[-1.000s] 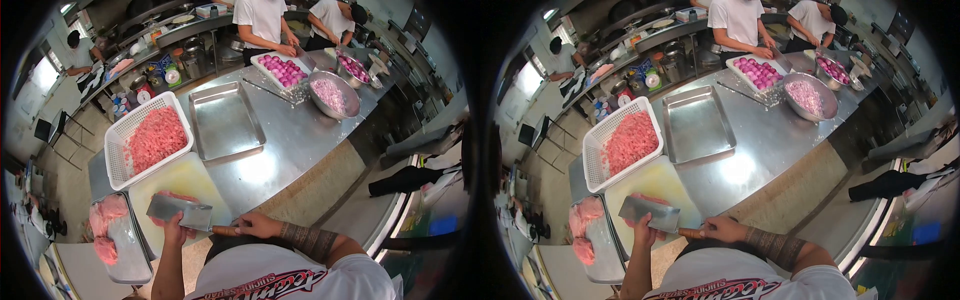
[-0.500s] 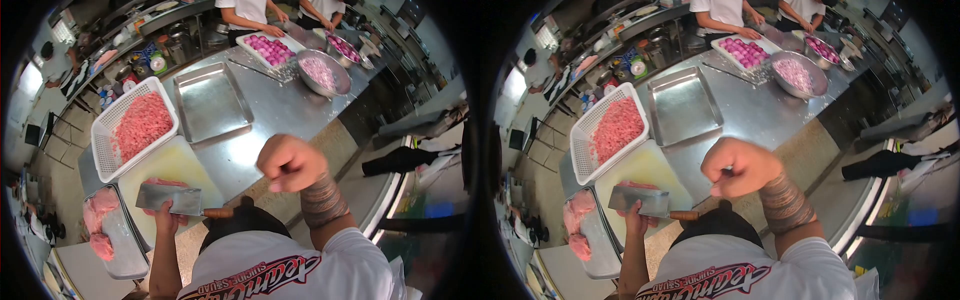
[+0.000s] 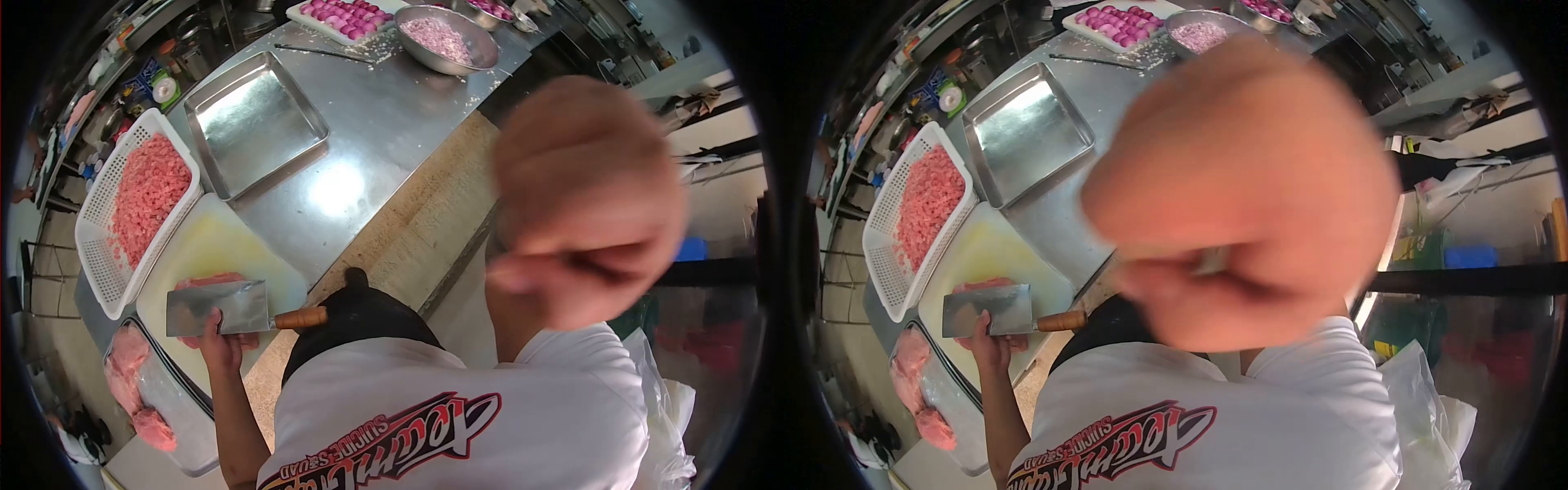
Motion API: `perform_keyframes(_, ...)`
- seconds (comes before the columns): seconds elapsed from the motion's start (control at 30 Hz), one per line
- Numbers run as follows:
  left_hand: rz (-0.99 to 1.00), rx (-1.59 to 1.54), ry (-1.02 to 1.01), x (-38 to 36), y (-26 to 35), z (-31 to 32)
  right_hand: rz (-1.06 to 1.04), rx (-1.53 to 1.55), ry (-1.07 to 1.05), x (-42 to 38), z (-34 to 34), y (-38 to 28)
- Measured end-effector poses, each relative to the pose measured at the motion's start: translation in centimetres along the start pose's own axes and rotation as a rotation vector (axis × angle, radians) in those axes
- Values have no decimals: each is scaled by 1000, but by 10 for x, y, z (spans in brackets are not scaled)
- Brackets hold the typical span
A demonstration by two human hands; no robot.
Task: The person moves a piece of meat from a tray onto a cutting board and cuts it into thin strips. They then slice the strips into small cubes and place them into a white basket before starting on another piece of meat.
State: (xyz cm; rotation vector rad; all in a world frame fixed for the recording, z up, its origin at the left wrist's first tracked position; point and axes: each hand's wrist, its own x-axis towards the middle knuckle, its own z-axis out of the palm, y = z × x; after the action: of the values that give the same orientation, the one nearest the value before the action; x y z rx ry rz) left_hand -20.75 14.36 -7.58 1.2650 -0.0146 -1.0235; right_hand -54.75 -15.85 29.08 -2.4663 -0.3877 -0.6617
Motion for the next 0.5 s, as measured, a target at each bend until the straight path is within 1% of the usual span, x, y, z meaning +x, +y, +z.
perform_keyframes(0.1,19,-27,3,1,-1,3,167,10,-458,25,70,12)
perform_keyframes(0.13,26,-22,20,-4,2,11,160,59,-522,23,107,16)
perform_keyframes(0.17,33,-17,37,-7,5,18,275,89,-943,40,130,12)
perform_keyframes(0.2,19,-7,32,-9,7,21,178,99,-1095,41,157,10)
perform_keyframes(0.23,3,4,26,-11,10,22,44,56,-1105,32,195,11)
perform_keyframes(0.3,5,25,3,-14,11,26,-79,58,-1044,30,205,8)
perform_keyframes(0.37,44,44,-29,-17,12,32,-64,140,-904,29,200,5)
perform_keyframes(0.5,30,-34,-28,-11,7,20,27,66,-1068,41,209,5)
